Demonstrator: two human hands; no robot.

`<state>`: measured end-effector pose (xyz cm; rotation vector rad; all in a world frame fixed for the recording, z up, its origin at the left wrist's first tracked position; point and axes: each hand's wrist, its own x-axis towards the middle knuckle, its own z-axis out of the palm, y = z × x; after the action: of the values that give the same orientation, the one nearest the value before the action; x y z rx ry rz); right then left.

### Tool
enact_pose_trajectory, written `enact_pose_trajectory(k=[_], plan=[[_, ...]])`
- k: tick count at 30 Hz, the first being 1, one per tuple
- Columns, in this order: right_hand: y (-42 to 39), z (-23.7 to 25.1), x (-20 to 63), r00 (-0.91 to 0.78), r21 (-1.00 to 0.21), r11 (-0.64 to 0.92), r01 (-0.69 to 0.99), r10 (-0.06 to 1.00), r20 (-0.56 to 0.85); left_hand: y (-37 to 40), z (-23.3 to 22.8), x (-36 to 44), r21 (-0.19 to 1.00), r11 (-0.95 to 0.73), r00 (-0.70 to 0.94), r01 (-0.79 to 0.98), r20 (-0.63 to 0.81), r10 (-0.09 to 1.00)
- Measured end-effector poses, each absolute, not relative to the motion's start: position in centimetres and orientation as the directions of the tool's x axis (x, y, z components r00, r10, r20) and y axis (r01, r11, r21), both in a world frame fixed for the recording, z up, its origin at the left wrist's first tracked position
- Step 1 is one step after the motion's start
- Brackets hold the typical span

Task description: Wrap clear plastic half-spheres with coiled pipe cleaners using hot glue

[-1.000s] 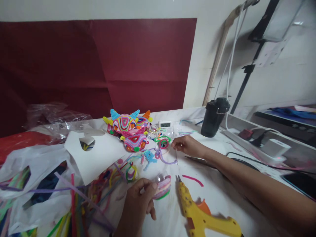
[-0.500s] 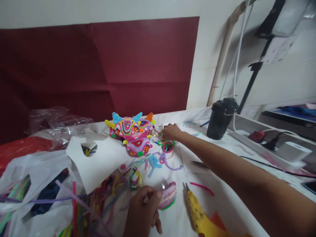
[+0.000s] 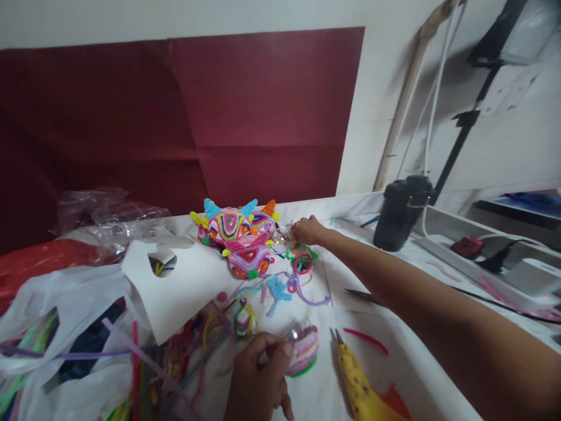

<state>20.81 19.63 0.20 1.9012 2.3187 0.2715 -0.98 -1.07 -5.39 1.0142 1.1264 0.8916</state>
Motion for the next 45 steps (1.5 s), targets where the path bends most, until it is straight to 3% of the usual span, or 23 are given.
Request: enact_pose_trajectory(k=[4, 9, 15, 19, 27, 32, 39, 45], plan=[[18.0, 2.4, 21.9, -0.171, 0.163, 0.151, 0.975, 0.978, 0.118, -1.4, -5.1, -0.5, 0.956, 0.281, 0.159, -0.081, -0.266, 0.951], [15.4, 4.4, 24.2, -0.126, 0.008, 0.127, 0.992, 0.968, 0.218, -1.3, -5.4, -0.4, 0.959, 0.269, 0.128, -0.086, -0.258, 0.958], [11.4, 3.6, 26.5, -0.187, -0.200, 0.231, 0.952, 0.958, 0.219, -1.4, -5.5, -0.4, 0.956, 0.273, 0.144, -0.105, -0.257, 0.956], [7.9, 1.5, 26.4, -0.300, -0.264, 0.339, 0.903, 0.938, 0.176, -1.3, -5.6, -0.4, 0.952, 0.284, 0.163, -0.113, -0.264, 0.951], [1.2, -1.7, 24.5, -0.466, -0.189, 0.486, 0.853, 0.873, 0.141, -1.1, -5.2, -0.6, 0.935, 0.319, 0.187, -0.155, -0.290, 0.939], [-0.8, -1.7, 24.8, -0.466, -0.127, 0.486, 0.865, 0.871, 0.155, -1.5, -5.0, -0.6, 0.941, 0.290, 0.163, -0.174, -0.263, 0.951], [4.5, -0.1, 31.2, -0.156, -0.138, 0.185, 0.973, 0.967, 0.201, -2.1, -4.3, -0.4, 0.940, 0.283, 0.133, -0.190, -0.261, 0.956], [11.1, -2.0, 34.2, -0.016, -0.130, 0.028, 0.991, 0.995, 0.095, -2.0, -4.0, -0.2, 0.923, 0.318, 0.120, -0.217, -0.298, 0.947]])
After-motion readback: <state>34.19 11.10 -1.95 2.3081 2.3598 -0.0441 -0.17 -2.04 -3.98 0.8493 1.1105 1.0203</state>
